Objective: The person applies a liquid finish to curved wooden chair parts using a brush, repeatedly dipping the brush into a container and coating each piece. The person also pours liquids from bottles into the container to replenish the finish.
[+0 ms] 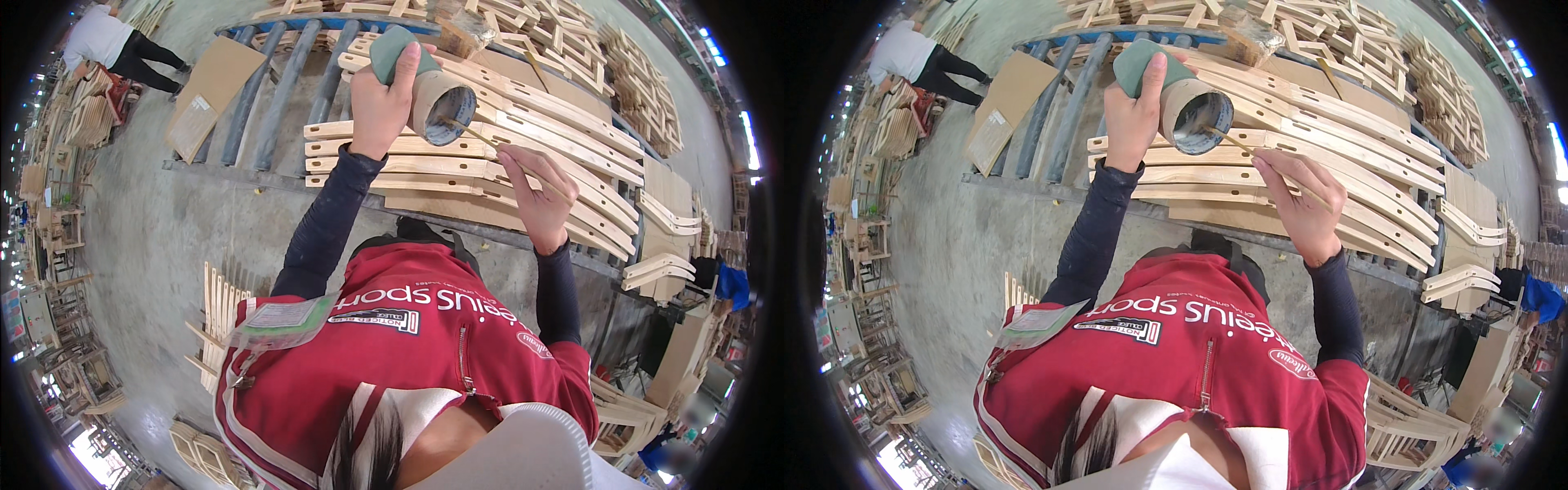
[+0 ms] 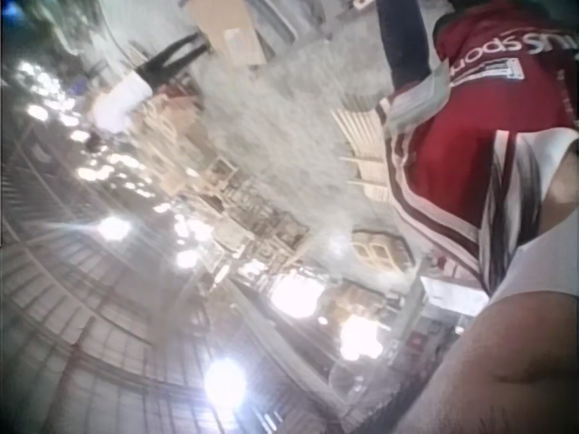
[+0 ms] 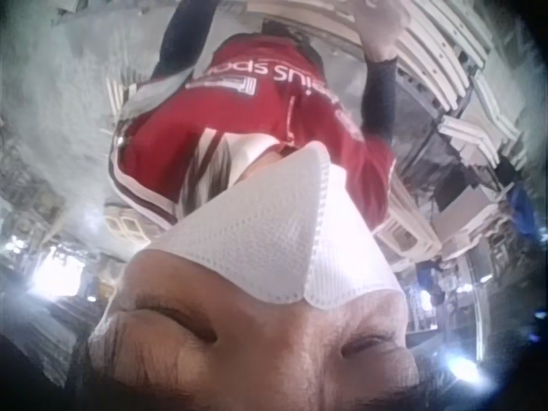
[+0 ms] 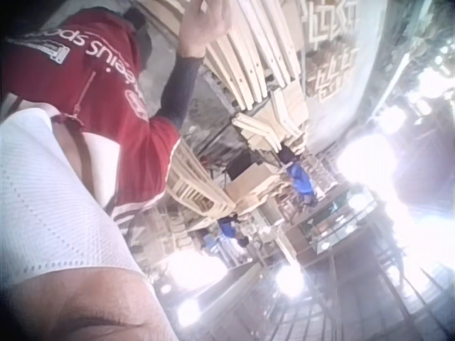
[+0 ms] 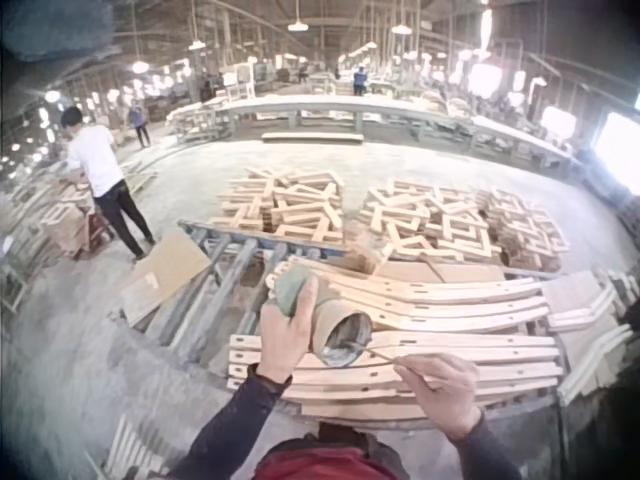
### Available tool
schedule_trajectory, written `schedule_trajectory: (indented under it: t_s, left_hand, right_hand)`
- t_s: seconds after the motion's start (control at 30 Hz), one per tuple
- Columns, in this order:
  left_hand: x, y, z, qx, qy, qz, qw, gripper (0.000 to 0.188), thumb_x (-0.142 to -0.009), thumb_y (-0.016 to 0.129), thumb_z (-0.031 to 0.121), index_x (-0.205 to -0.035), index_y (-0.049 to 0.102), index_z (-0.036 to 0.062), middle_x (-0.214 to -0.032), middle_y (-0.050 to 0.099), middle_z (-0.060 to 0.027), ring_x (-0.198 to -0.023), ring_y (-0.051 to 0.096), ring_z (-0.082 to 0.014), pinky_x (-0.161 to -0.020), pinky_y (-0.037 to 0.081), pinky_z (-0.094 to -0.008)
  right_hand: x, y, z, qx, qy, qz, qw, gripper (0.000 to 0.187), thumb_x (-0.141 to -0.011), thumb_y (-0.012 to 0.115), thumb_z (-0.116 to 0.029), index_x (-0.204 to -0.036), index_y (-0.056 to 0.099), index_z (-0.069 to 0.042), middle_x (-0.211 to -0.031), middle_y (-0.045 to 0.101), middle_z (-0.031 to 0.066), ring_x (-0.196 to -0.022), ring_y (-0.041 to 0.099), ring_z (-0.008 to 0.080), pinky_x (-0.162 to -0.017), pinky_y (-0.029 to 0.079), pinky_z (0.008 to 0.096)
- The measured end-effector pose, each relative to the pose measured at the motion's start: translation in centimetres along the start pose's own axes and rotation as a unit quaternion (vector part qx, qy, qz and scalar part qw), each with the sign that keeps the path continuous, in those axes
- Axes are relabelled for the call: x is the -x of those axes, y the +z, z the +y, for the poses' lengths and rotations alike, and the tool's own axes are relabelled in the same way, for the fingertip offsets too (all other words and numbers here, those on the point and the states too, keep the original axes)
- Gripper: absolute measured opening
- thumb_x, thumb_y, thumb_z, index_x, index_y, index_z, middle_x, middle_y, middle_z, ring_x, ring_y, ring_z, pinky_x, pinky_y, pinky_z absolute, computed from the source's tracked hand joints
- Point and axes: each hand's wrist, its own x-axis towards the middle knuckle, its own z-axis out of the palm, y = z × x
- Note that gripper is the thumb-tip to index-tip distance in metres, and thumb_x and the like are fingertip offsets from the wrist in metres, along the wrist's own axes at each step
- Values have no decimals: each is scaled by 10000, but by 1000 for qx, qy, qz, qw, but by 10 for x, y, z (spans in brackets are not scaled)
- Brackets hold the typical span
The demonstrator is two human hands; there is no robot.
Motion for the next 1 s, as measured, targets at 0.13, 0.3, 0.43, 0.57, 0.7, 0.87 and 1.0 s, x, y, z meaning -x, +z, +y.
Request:
schedule_trajectory:
  t_s: [0.13, 0.3, 0.43, 0.57, 0.7, 0.87, 1.0]
  left_hand:
    - [1, -10, 12, -28, 42, -10, 999, 394, -1025, 537, 351, -1049, 685, -13, -924, 738, -84, -829, 692, -132, -739, 545, -266]
    - [-2, -16, 27, -3, 78, -21, 997, 369, -1024, 545, 323, -1034, 680, -21, -936, 735, -90, -830, 704, -147, -731, 563, -286]
    - [-10, -22, 46, 1, 140, -20, 990, 362, -1022, 551, 309, -1025, 672, -32, -950, 732, -104, -837, 705, -152, -729, 569, -293]
    - [-15, -30, 64, 6, 166, -4, 986, 370, -1023, 550, 310, -1025, 667, -41, -950, 731, -108, -841, 706, -162, -733, 572, -293]
    - [-16, -36, 77, 40, 192, 26, 980, 384, -1024, 547, 314, -1032, 666, -51, -918, 733, -117, -843, 706, -171, -735, 573, -291]
    - [-17, -45, 92, 51, 193, 31, 979, 387, -1020, 551, 308, -1048, 662, -61, -933, 727, -137, -845, 710, -185, -735, 582, -301]
    - [-19, -49, 95, 80, 204, 65, 973, 398, -1019, 550, 319, -1062, 662, -60, -943, 722, -155, -853, 710, -201, -731, 583, -305]
  right_hand:
    - [1, -6, -23, -40, 18, -22, 999, 189, -810, 738, 42, -975, 751, -50, -906, 747, 84, -802, 717, 171, -710, 548, 266]
    - [-7, -16, -46, -34, 13, -13, 999, 196, -815, 701, 80, -973, 740, -28, -957, 750, 90, -864, 722, 172, -770, 553, 267]
    - [-18, -11, -54, -33, 2, 40, 999, 175, -820, 692, 80, -965, 728, -11, -967, 750, 101, -887, 722, 171, -795, 551, 266]
    - [-22, -1, -61, -80, 4, 15, 997, 165, -828, 674, 89, -960, 719, 0, -965, 750, 103, -889, 718, 160, -810, 549, 267]
    - [-23, -1, -70, -128, 29, 32, 991, 138, -825, 681, 78, -933, 713, -2, -977, 748, 107, -911, 709, 156, -822, 548, 269]
    - [-34, 5, -75, -145, 4, 28, 989, 163, -816, 673, 83, -949, 710, -5, -999, 742, 113, -918, 699, 154, -824, 546, 275]
    - [-35, 2, -80, -191, 15, 26, 981, 187, -800, 656, 104, -935, 711, -13, -1004, 742, 109, -894, 702, 154, -815, 543, 275]
